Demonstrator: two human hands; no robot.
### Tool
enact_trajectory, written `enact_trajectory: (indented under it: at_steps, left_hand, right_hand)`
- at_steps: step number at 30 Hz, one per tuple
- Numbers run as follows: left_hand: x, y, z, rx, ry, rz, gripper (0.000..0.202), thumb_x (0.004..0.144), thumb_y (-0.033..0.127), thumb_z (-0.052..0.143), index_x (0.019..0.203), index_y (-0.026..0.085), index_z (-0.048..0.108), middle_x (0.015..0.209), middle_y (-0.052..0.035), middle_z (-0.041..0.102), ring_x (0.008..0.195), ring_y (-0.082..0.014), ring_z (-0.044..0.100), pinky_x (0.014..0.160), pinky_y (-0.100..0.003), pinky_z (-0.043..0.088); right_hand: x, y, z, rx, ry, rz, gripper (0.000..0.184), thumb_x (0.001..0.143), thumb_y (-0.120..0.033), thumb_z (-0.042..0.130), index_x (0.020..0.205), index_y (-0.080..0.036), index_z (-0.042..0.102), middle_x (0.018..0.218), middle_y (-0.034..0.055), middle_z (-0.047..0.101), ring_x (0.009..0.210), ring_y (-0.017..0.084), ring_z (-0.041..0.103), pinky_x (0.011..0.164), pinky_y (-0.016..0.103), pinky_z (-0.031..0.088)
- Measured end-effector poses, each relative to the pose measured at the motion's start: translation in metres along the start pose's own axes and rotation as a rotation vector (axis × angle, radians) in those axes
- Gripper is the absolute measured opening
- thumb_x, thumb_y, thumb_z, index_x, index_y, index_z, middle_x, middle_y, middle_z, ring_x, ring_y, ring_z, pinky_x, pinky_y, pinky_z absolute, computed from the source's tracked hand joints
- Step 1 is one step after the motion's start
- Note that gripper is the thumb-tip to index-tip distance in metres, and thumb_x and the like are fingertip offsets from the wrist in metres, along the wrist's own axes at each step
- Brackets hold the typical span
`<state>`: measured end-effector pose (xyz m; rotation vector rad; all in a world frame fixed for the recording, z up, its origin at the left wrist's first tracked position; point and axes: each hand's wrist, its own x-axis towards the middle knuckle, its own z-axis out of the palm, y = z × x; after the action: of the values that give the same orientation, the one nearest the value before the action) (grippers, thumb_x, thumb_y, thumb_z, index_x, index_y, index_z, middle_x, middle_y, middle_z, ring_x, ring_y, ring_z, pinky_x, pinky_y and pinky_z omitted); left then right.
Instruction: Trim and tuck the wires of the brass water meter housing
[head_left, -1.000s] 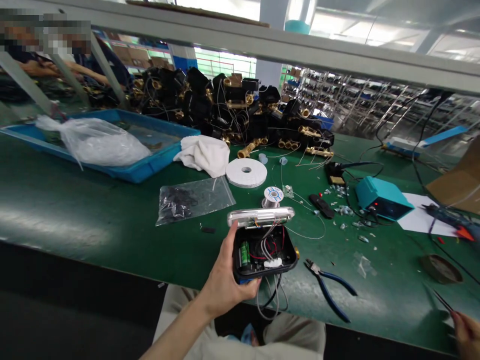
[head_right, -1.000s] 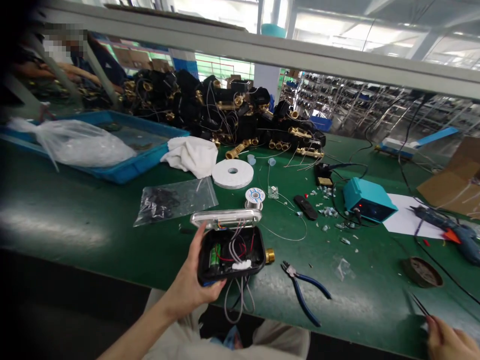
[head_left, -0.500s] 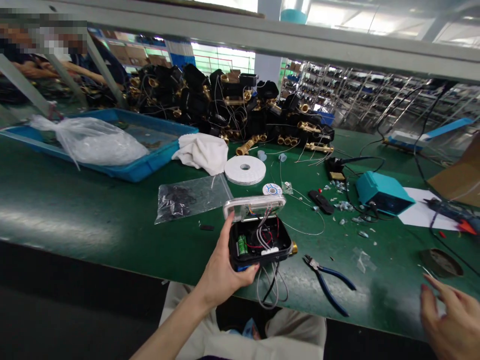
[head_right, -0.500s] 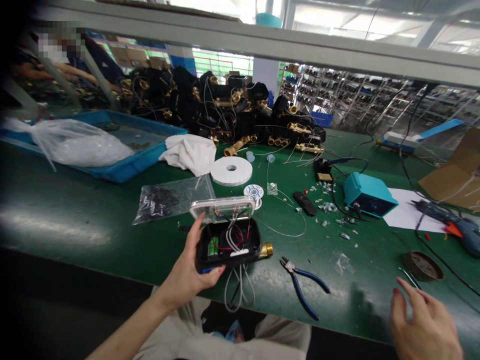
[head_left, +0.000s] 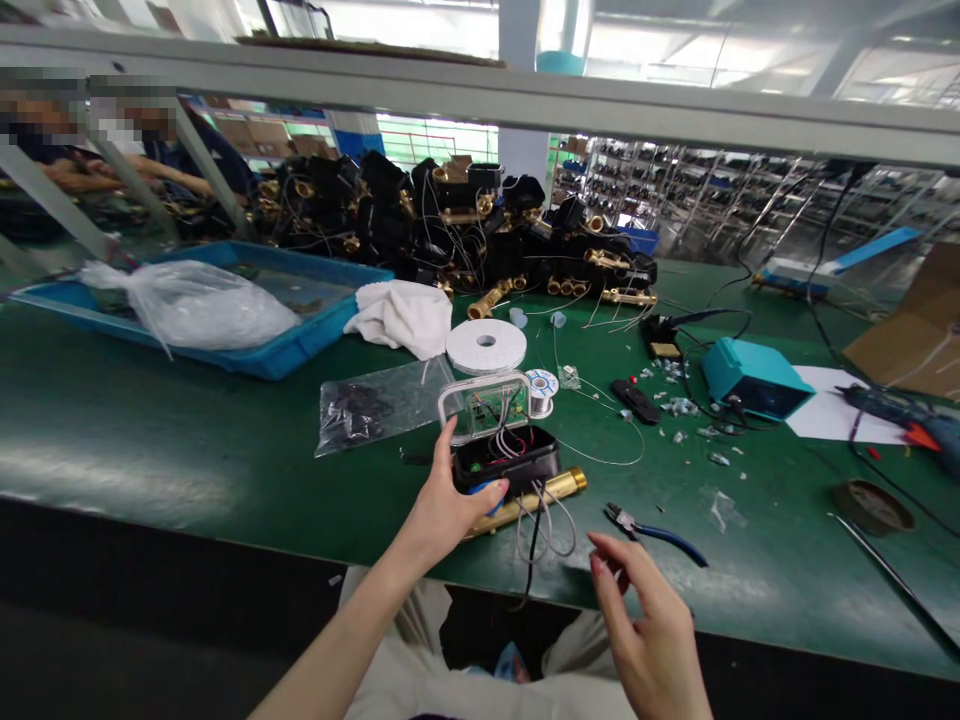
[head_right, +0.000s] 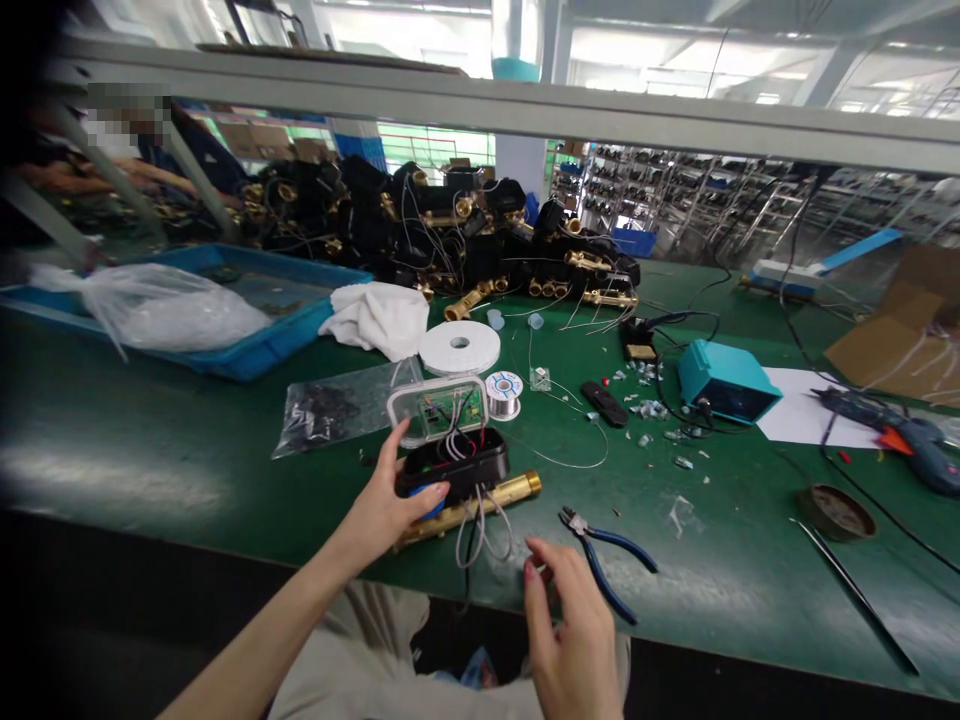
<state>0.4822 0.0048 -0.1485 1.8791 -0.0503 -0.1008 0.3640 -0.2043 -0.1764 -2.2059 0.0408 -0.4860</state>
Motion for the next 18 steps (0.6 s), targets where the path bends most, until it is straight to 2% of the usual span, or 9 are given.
enact_trajectory:
  at_steps: [5, 9, 12, 15, 17, 18]
  left_hand:
    - [0.006, -0.007, -0.002, -0.046, 0.056, -0.032, 0.098, 0.066, 0.043, 0.075, 0.143, 0.02, 0.019, 0.118, -0.0137, 0.059, 0.105, -0.0272, 0.059, 0.099, -0.045, 0.038]
    - [0.008, -0.013, -0.001, 0.027, 0.085, -0.065, 0.094, 0.068, 0.048, 0.071, 0.143, 0.02, 0.02, 0.112, -0.0131, 0.062, 0.102, -0.0267, 0.06, 0.097, -0.045, 0.041]
    - [0.01, -0.015, -0.003, 0.088, 0.091, -0.096, 0.093, 0.07, 0.052, 0.068, 0.143, 0.018, 0.02, 0.11, -0.0143, 0.063, 0.1, -0.0265, 0.061, 0.094, -0.043, 0.043]
    - [0.007, -0.009, -0.009, 0.204, 0.036, -0.163, 0.091, 0.074, 0.058, 0.06, 0.143, 0.015, 0.018, 0.109, -0.0157, 0.064, 0.1, -0.0268, 0.062, 0.091, -0.042, 0.045]
    - [0.003, 0.0, -0.017, 0.374, -0.02, -0.175, 0.084, 0.076, 0.061, 0.054, 0.141, 0.015, 0.026, 0.108, -0.0155, 0.064, 0.099, -0.0286, 0.062, 0.089, -0.043, 0.045]
    - [0.001, 0.005, -0.021, 0.485, -0.027, -0.14, 0.078, 0.078, 0.06, 0.052, 0.138, 0.015, 0.032, 0.108, -0.0155, 0.064, 0.1, -0.0297, 0.061, 0.089, -0.044, 0.045]
  right_hand:
    - [0.015, -0.02, 0.009, 0.107, -0.041, 0.054, 0.023, 0.089, -0.032, 0.047, 0.105, -0.021, 0.059, 0.094, 0.004, 0.063, 0.079, 0.014, 0.057, 0.071, 0.024, 0.046]
    - [0.029, -0.031, 0.015, 0.144, -0.117, 0.114, 0.027, 0.086, -0.04, 0.05, 0.101, -0.019, 0.059, 0.088, 0.0044, 0.062, 0.075, 0.015, 0.054, 0.067, 0.026, 0.044]
    - [0.038, -0.036, 0.017, 0.189, -0.154, 0.15, 0.025, 0.084, -0.04, 0.053, 0.093, -0.018, 0.06, 0.083, 0.0038, 0.062, 0.071, 0.015, 0.053, 0.065, 0.026, 0.042]
    - [0.045, -0.039, 0.018, 0.261, -0.18, 0.17, 0.02, 0.084, -0.036, 0.052, 0.087, -0.018, 0.061, 0.08, 0.0024, 0.062, 0.069, 0.014, 0.053, 0.063, 0.025, 0.041]
    - [0.048, -0.039, 0.019, 0.277, -0.191, 0.168, 0.019, 0.084, -0.035, 0.051, 0.084, -0.019, 0.061, 0.078, 0.0019, 0.062, 0.068, 0.014, 0.053, 0.063, 0.025, 0.041]
    - [0.048, -0.038, 0.019, 0.278, -0.196, 0.169, 0.019, 0.084, -0.035, 0.05, 0.083, -0.019, 0.061, 0.078, 0.0019, 0.061, 0.069, 0.014, 0.053, 0.063, 0.025, 0.041]
